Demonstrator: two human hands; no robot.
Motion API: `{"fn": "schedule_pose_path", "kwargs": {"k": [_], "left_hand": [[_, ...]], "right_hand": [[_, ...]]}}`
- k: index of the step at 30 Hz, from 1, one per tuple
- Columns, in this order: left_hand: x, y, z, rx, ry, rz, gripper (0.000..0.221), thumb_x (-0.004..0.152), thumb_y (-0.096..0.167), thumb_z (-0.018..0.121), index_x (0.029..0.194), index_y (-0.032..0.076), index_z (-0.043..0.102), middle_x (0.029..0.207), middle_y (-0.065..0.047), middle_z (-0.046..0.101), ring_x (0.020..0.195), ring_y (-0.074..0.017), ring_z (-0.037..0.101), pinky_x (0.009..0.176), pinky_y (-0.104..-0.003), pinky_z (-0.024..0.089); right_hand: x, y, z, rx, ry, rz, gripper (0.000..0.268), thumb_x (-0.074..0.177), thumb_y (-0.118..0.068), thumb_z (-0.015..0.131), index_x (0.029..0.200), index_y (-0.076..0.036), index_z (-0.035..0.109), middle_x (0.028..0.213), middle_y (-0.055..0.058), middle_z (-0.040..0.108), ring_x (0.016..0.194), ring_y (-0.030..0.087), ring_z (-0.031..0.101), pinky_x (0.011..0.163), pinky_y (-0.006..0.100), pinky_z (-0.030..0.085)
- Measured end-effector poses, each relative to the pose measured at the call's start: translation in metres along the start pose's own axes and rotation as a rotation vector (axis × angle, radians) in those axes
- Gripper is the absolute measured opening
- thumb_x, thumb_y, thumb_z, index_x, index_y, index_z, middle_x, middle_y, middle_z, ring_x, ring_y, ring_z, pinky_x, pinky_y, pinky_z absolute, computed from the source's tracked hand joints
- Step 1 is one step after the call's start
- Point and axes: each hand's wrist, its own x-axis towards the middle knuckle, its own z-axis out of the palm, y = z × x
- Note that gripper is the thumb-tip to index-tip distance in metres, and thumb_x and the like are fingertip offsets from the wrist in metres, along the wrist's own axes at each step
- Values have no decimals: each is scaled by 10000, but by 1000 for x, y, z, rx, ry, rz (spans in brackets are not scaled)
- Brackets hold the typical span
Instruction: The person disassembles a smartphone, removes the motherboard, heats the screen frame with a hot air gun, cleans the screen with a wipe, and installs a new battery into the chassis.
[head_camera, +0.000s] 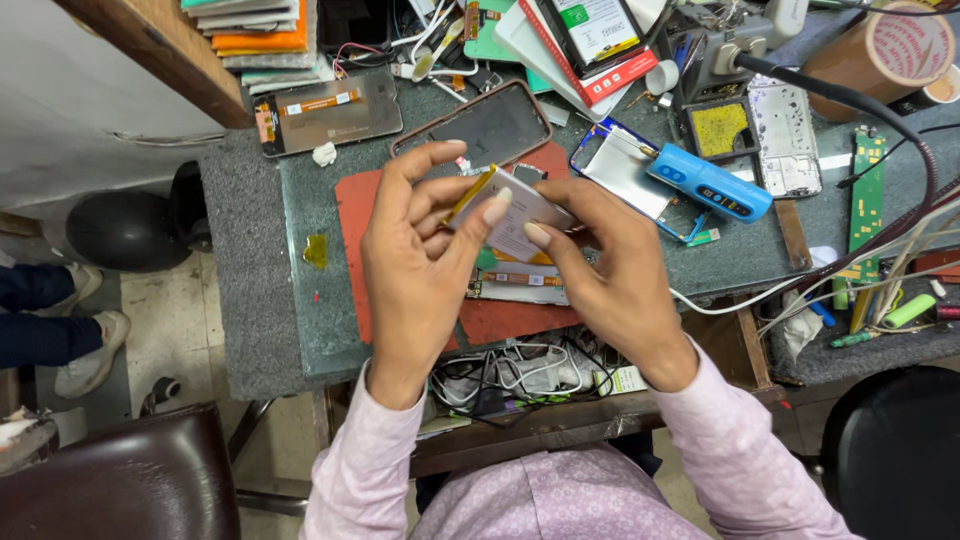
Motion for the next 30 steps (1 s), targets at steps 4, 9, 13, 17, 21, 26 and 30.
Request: {"fn": "schedule_pose_path", "kwargs": {"k": [4,9,13,17,21,26,30], "left_hand": [[-9,0,-12,-84,27,-53,216,1036,141,694,1206,10,663,1064,-58,755,961,-73,723,814,-215,596],[-19,-5,-16,-94,11,-97,165,1015,132,714,1091,-13,716,975,-48,754,880,-69,708,790,-217,588],[-26,-8,-15,-172,-17,-140,179,1016,127,711,1121,-18,727,1005,-53,766,905,-80,719,828,-236,603],[-31,-4,-18,-122,-22,-136,224,1018,102,723,1198,-29,750,1035,-59,777,941,-90,724,876,-261,613],[-31,2,-18,-37,-29,-92,303,992,62,738,1284,-9,706,1060,-69,776,985,-97,727,897,-260,630],[-31,8,-13,-27,-33,-151,405,965,18,728,1361,22,642,1072,-90,789,983,-104,745,868,-237,627],[-32,9,-12,21,-27,-156,418,960,17,730,1367,38,637,1060,-85,792,975,-99,750,837,-231,638]], "right_hand": [[-11,-5,-13,2,-104,67,283,955,-30,683,1236,6,680,1046,108,711,906,155,713,733,278,583],[-20,-12,-18,-27,-125,19,294,956,-21,686,1244,40,679,1039,107,709,934,169,669,818,299,534],[-24,-11,-19,233,-145,212,283,958,-50,658,1229,29,668,1086,87,678,950,140,676,790,282,602],[-28,-10,-23,86,-143,126,300,967,-45,677,1256,35,688,1022,89,693,938,146,651,812,276,537],[-33,-8,-26,85,-128,134,307,960,-47,686,1256,34,696,1030,82,699,944,141,649,817,275,526],[-37,-7,-28,124,-119,167,324,957,-53,697,1269,34,695,1033,82,693,947,134,640,818,270,518],[-39,-6,-28,155,-129,205,334,954,-64,697,1274,31,691,1014,68,676,928,116,630,800,256,515]]}}
